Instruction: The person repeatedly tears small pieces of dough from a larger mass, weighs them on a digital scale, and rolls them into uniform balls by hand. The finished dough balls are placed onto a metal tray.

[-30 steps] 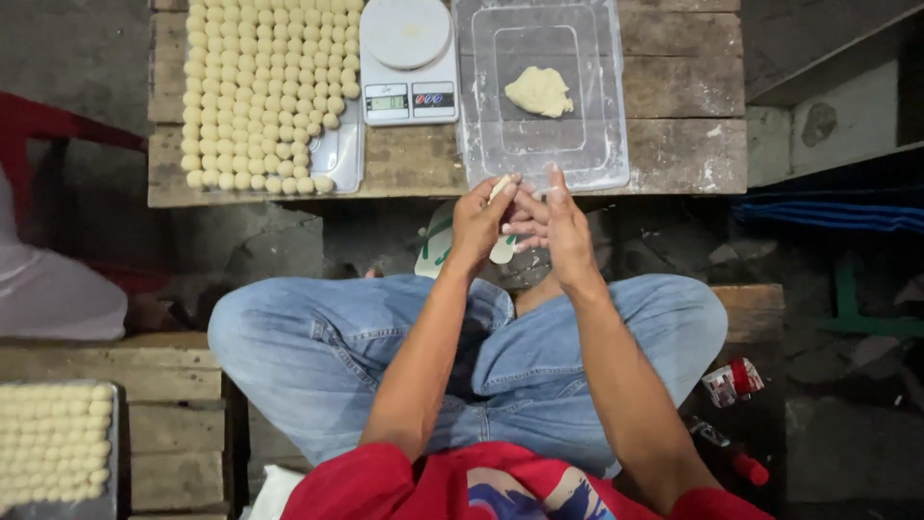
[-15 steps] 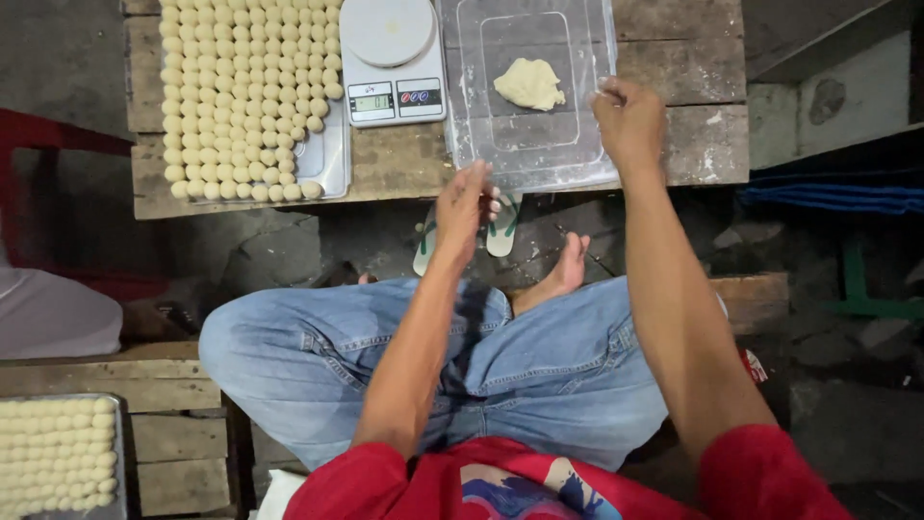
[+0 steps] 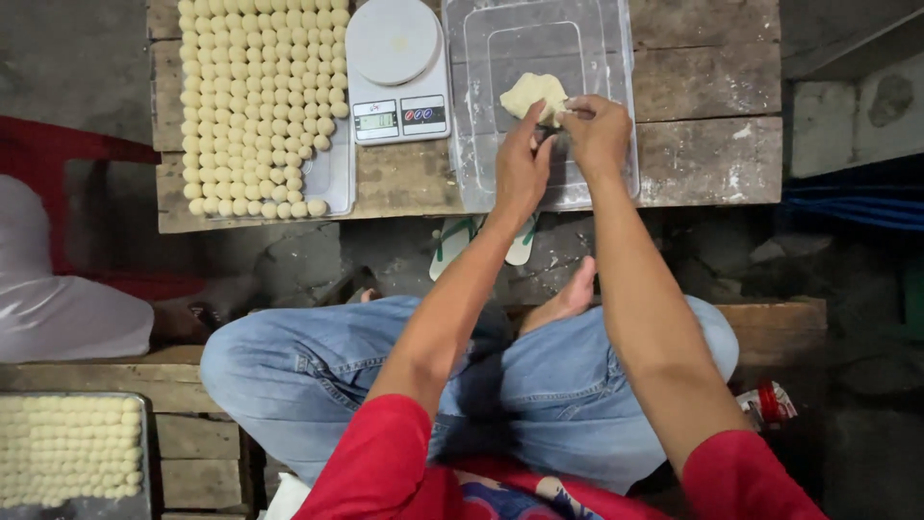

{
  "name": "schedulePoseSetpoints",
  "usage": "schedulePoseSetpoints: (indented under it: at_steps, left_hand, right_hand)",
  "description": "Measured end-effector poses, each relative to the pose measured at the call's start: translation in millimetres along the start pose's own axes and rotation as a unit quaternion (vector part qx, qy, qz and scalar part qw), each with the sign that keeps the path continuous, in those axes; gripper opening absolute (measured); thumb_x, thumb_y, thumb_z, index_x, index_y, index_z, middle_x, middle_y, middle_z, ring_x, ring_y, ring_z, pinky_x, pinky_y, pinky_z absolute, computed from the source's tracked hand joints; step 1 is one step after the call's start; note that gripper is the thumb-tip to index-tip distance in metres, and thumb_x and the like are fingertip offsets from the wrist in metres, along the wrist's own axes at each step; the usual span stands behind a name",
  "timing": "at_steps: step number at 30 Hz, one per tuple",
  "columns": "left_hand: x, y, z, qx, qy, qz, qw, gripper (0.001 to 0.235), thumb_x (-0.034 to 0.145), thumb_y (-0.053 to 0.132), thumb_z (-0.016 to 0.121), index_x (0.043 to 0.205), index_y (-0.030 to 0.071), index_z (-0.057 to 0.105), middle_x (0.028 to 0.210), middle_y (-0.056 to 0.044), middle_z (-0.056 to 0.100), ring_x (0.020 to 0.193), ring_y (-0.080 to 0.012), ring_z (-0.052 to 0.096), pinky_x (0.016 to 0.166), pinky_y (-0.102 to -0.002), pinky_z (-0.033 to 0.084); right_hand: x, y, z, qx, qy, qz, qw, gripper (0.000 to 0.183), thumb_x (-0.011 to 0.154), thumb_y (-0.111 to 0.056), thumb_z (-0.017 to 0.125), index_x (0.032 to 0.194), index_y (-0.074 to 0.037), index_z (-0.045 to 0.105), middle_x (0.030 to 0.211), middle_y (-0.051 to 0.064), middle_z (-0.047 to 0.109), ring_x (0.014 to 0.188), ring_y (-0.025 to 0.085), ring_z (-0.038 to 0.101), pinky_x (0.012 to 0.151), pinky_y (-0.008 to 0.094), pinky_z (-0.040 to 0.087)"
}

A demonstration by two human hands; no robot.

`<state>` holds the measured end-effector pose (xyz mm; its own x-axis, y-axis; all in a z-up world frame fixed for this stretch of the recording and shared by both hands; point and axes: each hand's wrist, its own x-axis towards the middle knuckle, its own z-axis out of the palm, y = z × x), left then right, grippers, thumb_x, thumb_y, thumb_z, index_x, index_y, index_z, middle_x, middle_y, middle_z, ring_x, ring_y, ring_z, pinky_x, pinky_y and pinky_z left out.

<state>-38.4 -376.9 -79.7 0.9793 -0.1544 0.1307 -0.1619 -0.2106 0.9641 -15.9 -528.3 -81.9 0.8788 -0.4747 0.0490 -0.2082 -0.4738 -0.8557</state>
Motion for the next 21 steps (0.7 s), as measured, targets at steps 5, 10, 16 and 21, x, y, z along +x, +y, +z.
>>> schedulePoseSetpoints:
  at_steps: [5, 10, 16, 21]
  left_hand:
    - [22.7, -37.6, 21.2, 0.191, 0.014, 0.094, 0.977, 0.045, 0.093, 0.015, 0.071, 0.135, 0.029, 0.066, 0.091, -0.014, 0.062, 0.09, -0.0413, 0.069, 0.082, -0.051, 0.059]
    - [23.5, -40.2, 18.2, 0.192, 0.024, 0.066, 0.979, 0.045, 0.094, 0.015, 0.069, 0.134, 0.036, 0.067, 0.091, -0.012, 0.063, 0.093, -0.0386, 0.071, 0.083, -0.045, 0.06]
    - [34.4, -43.0, 19.1, 0.179, 0.027, 0.012, 0.983, 0.034, 0.095, 0.029, 0.07, 0.127, 0.04, 0.072, 0.087, -0.011, 0.069, 0.089, -0.037, 0.073, 0.084, -0.046, 0.06]
    - [6.3, 43.2, -15.0, -0.063, -0.013, -0.054, 0.996, 0.053, 0.102, 0.041, 0.061, 0.143, 0.007, 0.063, 0.145, -0.022, 0.06, 0.14, -0.0371, 0.052, 0.122, -0.045, 0.039]
  right_hand:
    - [6.1, 12.1, 13.1, 0.212, 0.018, 0.146, 0.966, 0.019, 0.075, -0.006, 0.081, 0.093, -0.007, 0.08, 0.069, 0.01, 0.071, 0.054, 0.009, 0.07, 0.053, 0.02, 0.061]
    - [-1.0, -11.9, -9.4, 0.26, -0.001, 0.198, 0.945, 0.02, 0.074, -0.005, 0.078, 0.095, -0.007, 0.077, 0.071, 0.01, 0.072, 0.055, 0.011, 0.073, 0.053, 0.021, 0.064]
    - [-27.0, -87.2, -62.1, 0.376, 0.008, 0.193, 0.906, 0.021, 0.081, -0.002, 0.082, 0.1, -0.001, 0.072, 0.081, 0.009, 0.071, 0.067, 0.012, 0.076, 0.065, 0.021, 0.069]
    - [-68.5, -134.1, -96.4, 0.264, -0.014, 0.085, 0.961, 0.011, 0.095, -0.013, 0.074, 0.103, -0.008, 0.078, 0.088, 0.012, 0.077, 0.072, 0.012, 0.077, 0.071, 0.025, 0.069]
